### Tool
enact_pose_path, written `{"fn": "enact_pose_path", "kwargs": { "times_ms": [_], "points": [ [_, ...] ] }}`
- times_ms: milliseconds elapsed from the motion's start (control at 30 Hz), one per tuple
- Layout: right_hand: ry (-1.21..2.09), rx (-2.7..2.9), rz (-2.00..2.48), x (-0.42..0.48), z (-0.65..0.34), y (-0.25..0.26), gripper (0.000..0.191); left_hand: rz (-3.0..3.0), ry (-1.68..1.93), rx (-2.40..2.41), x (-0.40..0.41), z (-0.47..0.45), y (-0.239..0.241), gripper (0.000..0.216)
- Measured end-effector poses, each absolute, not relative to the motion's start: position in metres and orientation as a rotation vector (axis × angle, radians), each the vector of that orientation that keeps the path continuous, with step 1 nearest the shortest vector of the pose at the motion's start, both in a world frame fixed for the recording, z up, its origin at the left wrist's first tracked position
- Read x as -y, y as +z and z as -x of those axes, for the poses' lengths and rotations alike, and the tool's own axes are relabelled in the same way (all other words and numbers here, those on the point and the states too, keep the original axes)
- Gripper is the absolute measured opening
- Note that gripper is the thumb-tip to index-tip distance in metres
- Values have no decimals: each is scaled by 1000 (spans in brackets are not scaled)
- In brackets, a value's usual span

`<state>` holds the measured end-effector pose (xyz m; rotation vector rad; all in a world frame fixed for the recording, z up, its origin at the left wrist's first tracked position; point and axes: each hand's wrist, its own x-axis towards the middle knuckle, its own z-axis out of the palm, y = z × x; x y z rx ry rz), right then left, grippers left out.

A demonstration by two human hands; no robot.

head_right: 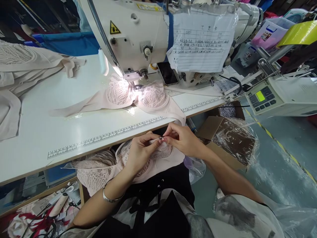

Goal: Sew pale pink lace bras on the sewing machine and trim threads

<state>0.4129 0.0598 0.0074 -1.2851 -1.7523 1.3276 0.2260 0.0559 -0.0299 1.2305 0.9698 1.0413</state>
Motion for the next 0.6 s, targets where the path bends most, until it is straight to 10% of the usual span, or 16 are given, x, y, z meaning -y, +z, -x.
{"fn": "enact_pose_path", "kwargs": {
  "times_ms": [600],
  "points": [
    [1199,2031,1503,-51,-443,-28,32,-918,1104,-957,-62,-226,-37,12]
  ]
}}
